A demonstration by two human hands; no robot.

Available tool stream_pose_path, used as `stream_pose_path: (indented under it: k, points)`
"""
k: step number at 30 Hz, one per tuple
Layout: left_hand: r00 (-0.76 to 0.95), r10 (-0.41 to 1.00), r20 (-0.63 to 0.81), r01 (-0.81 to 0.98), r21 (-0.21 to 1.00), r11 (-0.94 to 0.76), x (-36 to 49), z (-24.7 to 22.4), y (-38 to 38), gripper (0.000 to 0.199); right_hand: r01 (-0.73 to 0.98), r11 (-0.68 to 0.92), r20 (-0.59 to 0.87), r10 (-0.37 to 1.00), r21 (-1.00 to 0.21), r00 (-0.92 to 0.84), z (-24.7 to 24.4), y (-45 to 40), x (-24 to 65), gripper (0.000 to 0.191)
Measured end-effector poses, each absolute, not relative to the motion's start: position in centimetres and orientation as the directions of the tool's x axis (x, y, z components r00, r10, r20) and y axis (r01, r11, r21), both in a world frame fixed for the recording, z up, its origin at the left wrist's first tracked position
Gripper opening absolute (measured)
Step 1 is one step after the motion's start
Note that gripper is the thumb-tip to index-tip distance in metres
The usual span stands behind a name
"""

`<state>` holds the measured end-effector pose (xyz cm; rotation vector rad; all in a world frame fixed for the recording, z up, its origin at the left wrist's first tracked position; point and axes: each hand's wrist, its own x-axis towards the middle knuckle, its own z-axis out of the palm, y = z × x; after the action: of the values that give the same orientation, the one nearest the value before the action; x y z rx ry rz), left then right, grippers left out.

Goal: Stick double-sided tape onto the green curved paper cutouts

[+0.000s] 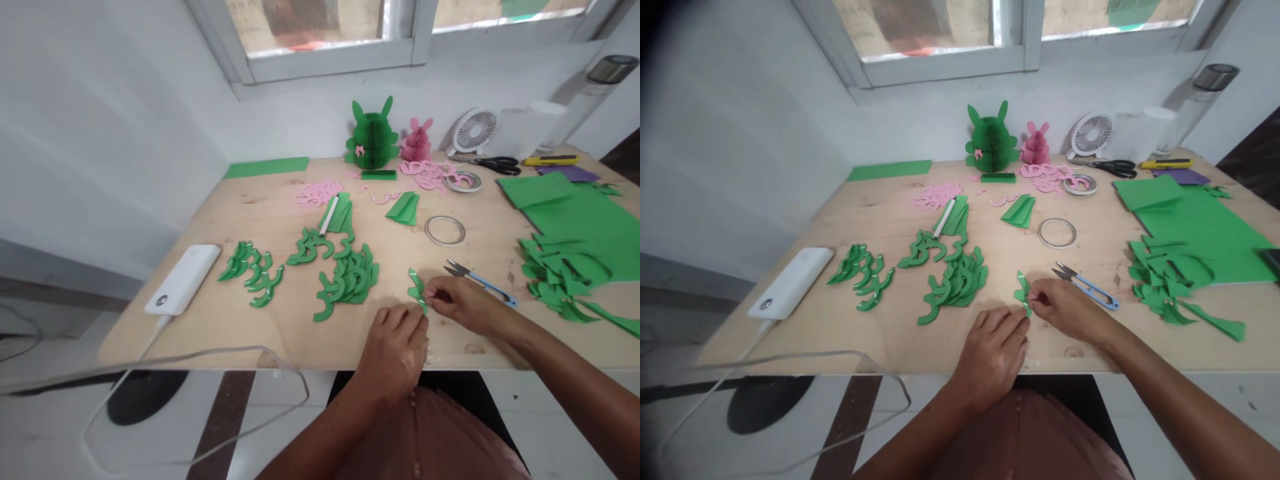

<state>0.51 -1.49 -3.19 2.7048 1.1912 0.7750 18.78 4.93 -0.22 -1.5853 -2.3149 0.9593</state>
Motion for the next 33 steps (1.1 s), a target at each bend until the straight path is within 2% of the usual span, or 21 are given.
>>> stream_pose_path:
  k: [4,18,33]
  points:
    - [0.559,0.701,0.443,0.660,0.274,-0.700,0.5,-3.4,-1.4,0.026,0.763,0.254,-0.185,0.880,-0.595,-0.437,0.5,5.2,18.5,0.011]
    - [0.548,0.703,0.452,0.656,0.290,-0.697,0.5,-3.2,-1.4,0.025,0.827,0.318,-0.309,0.817,-0.464,-0.488,1.7,6.5,17.8,0.012]
    - [0.549,0.710,0.441,0.654,0.301,-0.694,0.5,-3.2,-1.4,0.025,0.852,0.363,-0.349,0.797,-0.376,-0.494,2.0,7.2,17.3,0.011]
